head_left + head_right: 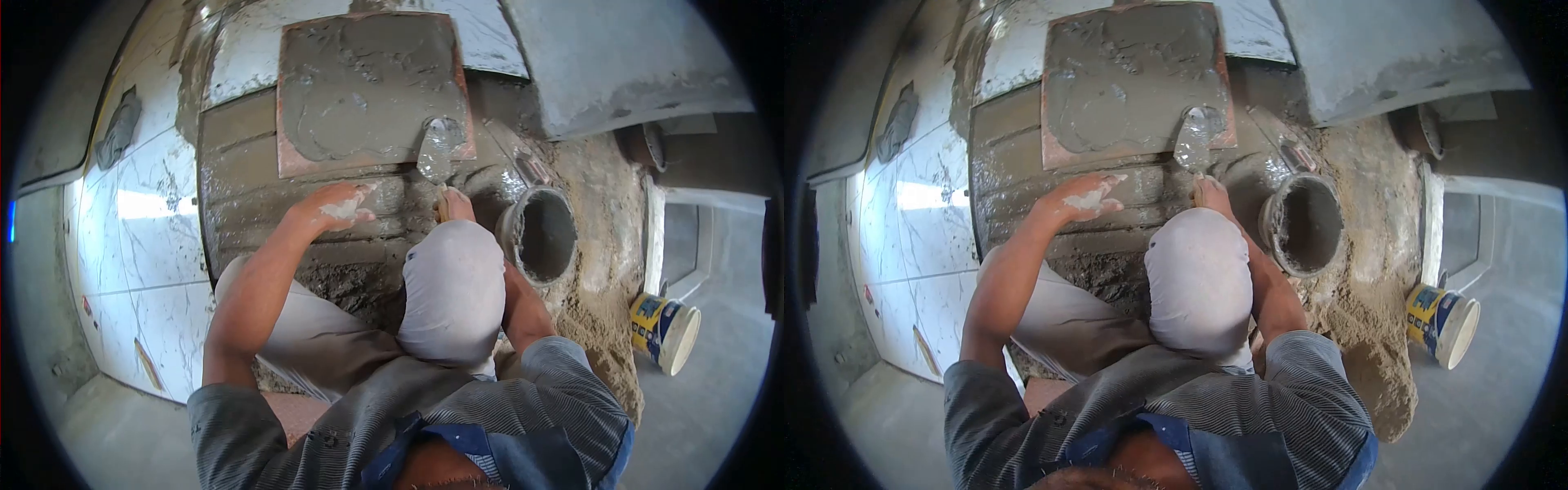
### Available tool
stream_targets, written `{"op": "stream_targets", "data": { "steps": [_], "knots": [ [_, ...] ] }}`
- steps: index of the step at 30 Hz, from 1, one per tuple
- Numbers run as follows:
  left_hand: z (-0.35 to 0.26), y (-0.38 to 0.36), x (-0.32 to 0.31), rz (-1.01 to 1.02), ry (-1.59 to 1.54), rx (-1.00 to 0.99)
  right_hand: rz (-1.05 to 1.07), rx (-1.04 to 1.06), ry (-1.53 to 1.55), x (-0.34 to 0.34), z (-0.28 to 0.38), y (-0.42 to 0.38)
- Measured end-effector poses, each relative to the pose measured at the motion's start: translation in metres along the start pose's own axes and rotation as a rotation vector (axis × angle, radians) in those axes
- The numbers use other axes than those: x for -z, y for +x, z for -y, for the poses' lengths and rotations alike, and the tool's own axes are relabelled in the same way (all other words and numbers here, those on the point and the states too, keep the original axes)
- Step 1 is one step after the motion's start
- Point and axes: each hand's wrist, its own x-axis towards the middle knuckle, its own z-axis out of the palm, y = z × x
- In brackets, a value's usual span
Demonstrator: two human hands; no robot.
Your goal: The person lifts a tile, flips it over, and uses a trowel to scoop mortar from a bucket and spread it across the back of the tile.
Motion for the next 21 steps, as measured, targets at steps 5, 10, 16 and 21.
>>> {"op": "stream_targets", "data": {
  "steps": [5,10,16,21],
  "knots": [
    [0.028,0.012,-0.025,-0.145,0.000,-0.104,-0.182,0.675,-1.151,0.012,0.008,0.028],
    [0.032,0.012,-0.033,-0.308,-0.050,-0.188,-0.261,0.697,-1.154,0.015,0.048,-0.028],
    [0.025,0.016,-0.010,0.009,0.047,-0.039,-0.381,0.386,-0.892,0.071,0.099,-0.158],
    [0.022,0.036,-0.022,0.038,0.084,-0.144,-0.561,0.242,-1.021,0.149,0.112,-0.252]
  ]
}}
